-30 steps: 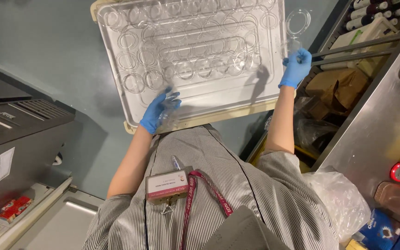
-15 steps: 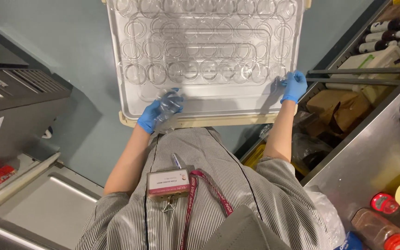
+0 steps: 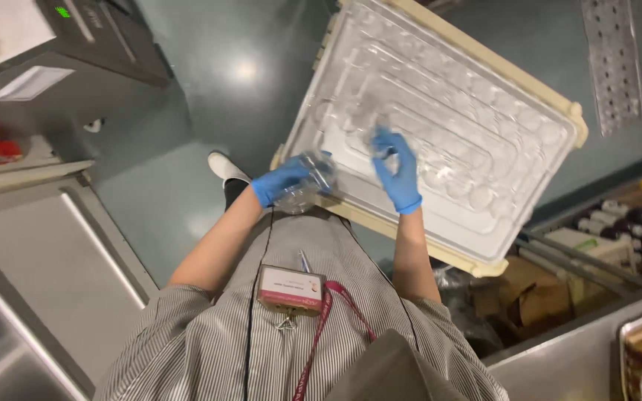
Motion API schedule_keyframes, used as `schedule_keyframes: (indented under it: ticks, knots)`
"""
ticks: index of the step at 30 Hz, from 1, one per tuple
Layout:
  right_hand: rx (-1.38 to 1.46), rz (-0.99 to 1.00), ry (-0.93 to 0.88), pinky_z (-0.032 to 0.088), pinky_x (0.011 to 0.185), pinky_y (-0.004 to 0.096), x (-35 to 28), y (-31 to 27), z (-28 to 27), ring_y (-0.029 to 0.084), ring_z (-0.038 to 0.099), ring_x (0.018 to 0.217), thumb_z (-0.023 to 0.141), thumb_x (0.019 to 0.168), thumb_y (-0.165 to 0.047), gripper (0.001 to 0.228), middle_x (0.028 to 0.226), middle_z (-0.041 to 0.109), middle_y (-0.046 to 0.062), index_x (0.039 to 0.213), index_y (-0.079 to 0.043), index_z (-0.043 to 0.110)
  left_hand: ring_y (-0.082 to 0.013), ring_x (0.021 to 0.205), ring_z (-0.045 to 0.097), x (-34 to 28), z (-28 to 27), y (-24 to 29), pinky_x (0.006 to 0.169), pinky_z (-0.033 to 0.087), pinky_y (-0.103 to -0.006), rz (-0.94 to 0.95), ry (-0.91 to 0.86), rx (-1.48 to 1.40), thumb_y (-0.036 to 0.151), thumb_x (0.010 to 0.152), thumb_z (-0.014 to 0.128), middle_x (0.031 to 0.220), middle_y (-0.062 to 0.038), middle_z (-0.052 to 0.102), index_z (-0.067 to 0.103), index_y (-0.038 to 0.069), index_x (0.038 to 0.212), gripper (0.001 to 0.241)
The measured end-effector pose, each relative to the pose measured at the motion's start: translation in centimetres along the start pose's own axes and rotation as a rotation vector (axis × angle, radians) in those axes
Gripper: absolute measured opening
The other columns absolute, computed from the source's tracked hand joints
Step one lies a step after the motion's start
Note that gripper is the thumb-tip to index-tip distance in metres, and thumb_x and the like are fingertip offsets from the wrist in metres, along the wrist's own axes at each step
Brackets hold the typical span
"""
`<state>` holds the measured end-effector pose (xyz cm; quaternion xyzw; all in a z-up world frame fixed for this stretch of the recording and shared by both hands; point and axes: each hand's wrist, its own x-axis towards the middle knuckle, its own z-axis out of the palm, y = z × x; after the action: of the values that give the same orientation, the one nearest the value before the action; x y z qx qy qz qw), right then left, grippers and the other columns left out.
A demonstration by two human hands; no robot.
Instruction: Pouring white liquid from a measuring pitcher into small plastic cups arranged on a tray.
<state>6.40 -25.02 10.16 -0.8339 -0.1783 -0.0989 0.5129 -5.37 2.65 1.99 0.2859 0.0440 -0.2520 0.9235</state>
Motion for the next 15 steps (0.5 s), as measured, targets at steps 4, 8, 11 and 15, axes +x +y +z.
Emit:
schedule_keyframes:
  ticks: [4,8,11,15]
  knots:
    - [0.262,0.024,-0.847,0.049,0.101,0.042,2.2,-13.4,14.4,0.032,0.061,0.119,0.069,0.084,-0.009,0.059,0.131,0.063,0.019,0.14,-0.003,0.055,-0.0283,0.128,0.062,-6.1,-5.3,4.4,0.11,0.051,-0.0444,-0.034,0.053,-0.065,0.022,0.092,0.075,0.14,-0.016,0.061,0.037,0.0,0.154,0.076]
    - [0.062,-0.024,-0.862,0.053,0.103,0.043,0.2,-16.4,27.5,0.036,0.067,0.118,0.058,0.094,-0.012,0.041,0.13,0.069,0.018,0.135,-0.007,0.064,-0.0297,0.113,0.065,-15.3,-9.5,11.5,0.097,0.054,-0.0408,-0.04,0.155,-0.033,0.029,0.097,0.069,0.127,-0.017,0.066,0.039,0.007,0.159,0.072]
    - [0.113,0.037,-0.983,0.055,0.099,0.041,0.3,-20.2,35.2,0.034,0.069,0.114,0.056,0.092,-0.013,0.044,0.128,0.068,0.019,0.135,-0.005,0.062,-0.0122,0.125,0.063,-22.9,-11.8,16.6,0.105,0.05,-0.0271,0.055,0.274,0.21,0.028,0.096,0.068,0.138,-0.004,0.065,0.041,0.008,0.157,0.069]
    - [-0.024,-0.04,-1.093,0.055,0.099,0.042,-0.3,-24.2,44.0,0.035,0.07,0.111,0.056,0.092,-0.015,0.044,0.129,0.07,0.018,0.135,-0.009,0.066,-0.0116,0.115,0.063,-30.5,-16.8,17.7,0.099,0.053,-0.0288,0.056,0.478,0.55,0.023,0.092,0.077,0.127,-0.006,0.068,0.055,0.0,0.145,0.062]
